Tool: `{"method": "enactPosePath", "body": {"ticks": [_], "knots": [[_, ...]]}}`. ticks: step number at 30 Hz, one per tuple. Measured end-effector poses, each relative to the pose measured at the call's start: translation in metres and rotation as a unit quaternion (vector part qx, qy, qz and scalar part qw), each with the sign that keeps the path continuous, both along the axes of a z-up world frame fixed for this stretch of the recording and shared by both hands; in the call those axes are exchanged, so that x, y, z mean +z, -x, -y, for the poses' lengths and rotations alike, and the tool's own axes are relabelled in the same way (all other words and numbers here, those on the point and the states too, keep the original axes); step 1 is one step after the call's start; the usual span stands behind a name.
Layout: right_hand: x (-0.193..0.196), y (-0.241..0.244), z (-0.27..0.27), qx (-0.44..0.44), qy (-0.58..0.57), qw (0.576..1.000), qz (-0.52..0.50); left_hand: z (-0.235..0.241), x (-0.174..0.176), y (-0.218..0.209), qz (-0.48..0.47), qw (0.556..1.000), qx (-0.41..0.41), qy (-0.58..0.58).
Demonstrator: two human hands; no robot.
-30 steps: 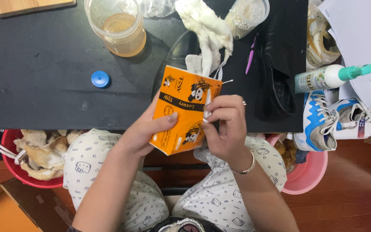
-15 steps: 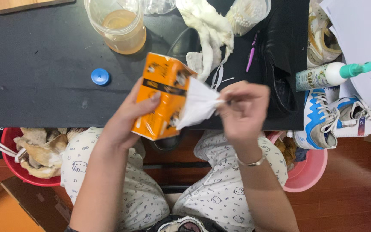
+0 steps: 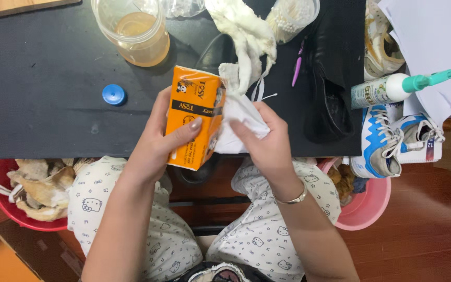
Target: The person cleans a black leather shoe by first wiping it with a tissue, then scrubbing with a toothbrush dipped in liquid, and finally wiping again with fresh tissues. The person handles the shoe, tissues, toothbrush, and a liquid container during the process.
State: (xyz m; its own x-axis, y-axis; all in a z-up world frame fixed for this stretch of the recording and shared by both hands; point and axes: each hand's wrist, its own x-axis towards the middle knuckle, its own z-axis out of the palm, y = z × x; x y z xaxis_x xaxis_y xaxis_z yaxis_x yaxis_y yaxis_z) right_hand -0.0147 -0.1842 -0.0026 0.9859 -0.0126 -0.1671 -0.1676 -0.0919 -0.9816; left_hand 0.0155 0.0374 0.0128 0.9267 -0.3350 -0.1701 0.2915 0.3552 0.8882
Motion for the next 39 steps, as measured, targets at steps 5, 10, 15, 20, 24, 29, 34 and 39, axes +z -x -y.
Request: {"method": "enactPosePath", "body": {"ticks": [5, 10, 15, 20, 24, 29, 34, 39], "knots": [[-0.015, -0.01, 0.019, -0.084, -0.239, 0.967, -0.034, 0.004, 0.002, 0.001, -0.055, 0.997, 0.007, 0.046], [-0.014, -0.026, 0.083, -0.159, -0.483, 0.861, 0.013, -0.005, 0.0, -0.004, -0.077, 0.992, 0.056, 0.081], [-0.023, -0.043, 0.133, -0.229, -0.57, 0.785, 0.082, -0.024, -0.011, -0.007, -0.099, 0.978, 0.117, 0.142], [-0.035, -0.026, 0.125, -0.201, -0.455, 0.864, 0.082, -0.053, -0.008, -0.009, -0.05, 0.96, 0.183, 0.203], [-0.039, -0.032, 0.111, -0.094, -0.456, 0.885, -0.002, -0.095, -0.003, -0.033, -0.057, 0.944, 0.225, 0.234], [-0.027, -0.035, 0.073, -0.151, -0.298, 0.941, -0.054, -0.171, -0.017, -0.076, -0.055, 0.97, 0.134, 0.196], [-0.025, -0.037, 0.076, -0.139, -0.328, 0.934, -0.042, -0.232, -0.095, -0.1, -0.104, 0.979, 0.165, -0.06], [-0.029, -0.034, 0.096, -0.173, -0.273, 0.946, -0.014, -0.265, -0.176, -0.126, -0.11, 0.927, 0.305, -0.19]]}}
